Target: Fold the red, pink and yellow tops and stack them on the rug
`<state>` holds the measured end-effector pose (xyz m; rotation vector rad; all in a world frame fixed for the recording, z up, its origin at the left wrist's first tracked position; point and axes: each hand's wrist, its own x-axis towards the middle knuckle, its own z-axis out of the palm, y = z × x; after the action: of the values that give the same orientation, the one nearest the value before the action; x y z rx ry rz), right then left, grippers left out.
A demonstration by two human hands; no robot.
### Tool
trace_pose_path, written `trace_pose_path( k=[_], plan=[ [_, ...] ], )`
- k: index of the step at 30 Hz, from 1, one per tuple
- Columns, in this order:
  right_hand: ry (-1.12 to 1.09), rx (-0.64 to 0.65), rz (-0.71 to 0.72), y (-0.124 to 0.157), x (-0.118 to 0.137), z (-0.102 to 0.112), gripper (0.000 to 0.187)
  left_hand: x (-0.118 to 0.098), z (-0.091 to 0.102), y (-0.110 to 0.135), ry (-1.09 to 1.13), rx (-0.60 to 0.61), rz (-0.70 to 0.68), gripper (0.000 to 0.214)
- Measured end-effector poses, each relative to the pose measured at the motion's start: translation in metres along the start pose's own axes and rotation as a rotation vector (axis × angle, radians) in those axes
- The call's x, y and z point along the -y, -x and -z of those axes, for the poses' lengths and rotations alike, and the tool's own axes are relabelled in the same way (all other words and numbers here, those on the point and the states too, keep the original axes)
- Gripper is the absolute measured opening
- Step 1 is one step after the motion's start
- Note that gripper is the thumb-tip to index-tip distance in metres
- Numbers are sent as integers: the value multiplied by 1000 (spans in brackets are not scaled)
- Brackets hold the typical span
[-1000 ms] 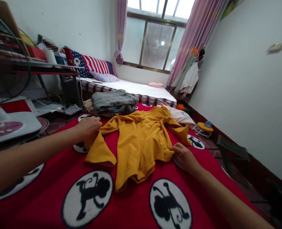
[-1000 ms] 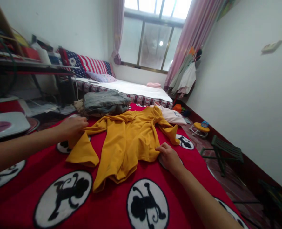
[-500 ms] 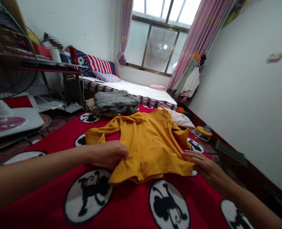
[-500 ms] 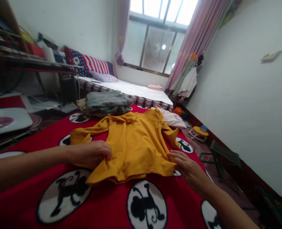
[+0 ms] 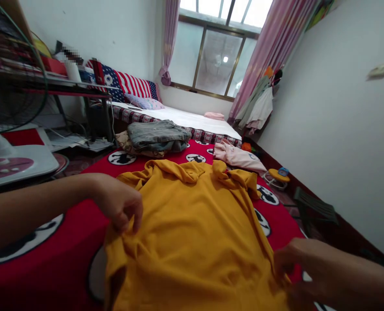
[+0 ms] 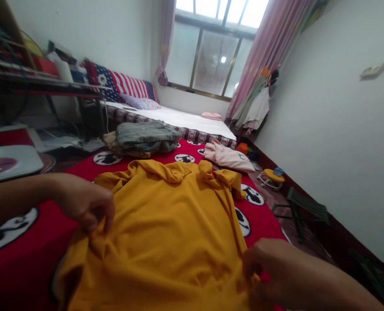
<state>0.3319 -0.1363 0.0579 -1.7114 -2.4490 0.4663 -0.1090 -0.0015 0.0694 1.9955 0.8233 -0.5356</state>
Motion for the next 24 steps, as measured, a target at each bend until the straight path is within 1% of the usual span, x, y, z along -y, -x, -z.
trace_pose_path(
  k=[1,2,3,4,5,6,7,8,9,11,12,13,14,16,17,18,19,20,21,22,23,24],
  plan=[
    [-31,131,15,-16,10,8,21,-5,4,-8,-33,-37,-11,31],
    [-74,180,20,-35,19,12,25,-11,7,-19,-78,-102,-47,33],
    [-127,167,39,-56,26,13,28,-17,9,-33,-141,-185,-104,34],
    [-189,153,71,-79,32,8,28,-23,7,-49,-218,-273,-169,34],
    [-249,100,106,-101,36,-2,26,-28,3,-67,-303,-361,-233,35],
    [-282,25,144,-123,38,-16,26,-32,-4,-86,-381,-432,-285,38],
    [-262,-75,190,-142,39,-34,28,-34,-13,-105,-437,-481,-316,41],
    [-204,-165,235,-159,38,-54,33,-33,-23,-123,-487,-569,-334,47],
    [-149,-221,238,-172,37,-72,40,-31,-32,-138,-520,-668,-320,55],
    [-68,-285,239,-192,31,-101,49,-21,-42,-160,-553,-795,-300,67],
    [-41,-289,251,-198,26,-108,53,-15,-40,-167,-572,-816,-311,71],
    [-21,-278,279,-204,19,-109,56,-9,-35,-170,-593,-812,-335,73],
    [2,-253,319,-209,11,-105,59,-2,-25,-172,-619,-796,-359,73],
    [65,-199,378,-218,-12,-85,65,11,6,-174,-670,-791,-347,70],
    [111,-192,373,-223,-26,-73,66,18,25,-175,-690,-829,-292,68],
    [165,-213,327,-227,-42,-61,65,26,43,-176,-700,-891,-202,66],
    [217,-265,231,-231,-58,-50,64,34,61,-178,-695,-973,-84,64],
    [256,-337,78,-234,-75,-43,63,44,77,-180,-671,-1060,55,63],
    [273,-407,-105,-236,-90,-39,62,54,90,-183,-633,-1123,190,61],
    [269,-467,-283,-237,-103,-39,62,63,99,-186,-599,-1165,295,59],
    [251,-516,-428,-237,-113,-41,63,73,106,-189,-576,-1191,369,56],
    [230,-556,-521,-236,-121,-45,64,81,109,-192,-572,-1209,406,54]
  ],
)
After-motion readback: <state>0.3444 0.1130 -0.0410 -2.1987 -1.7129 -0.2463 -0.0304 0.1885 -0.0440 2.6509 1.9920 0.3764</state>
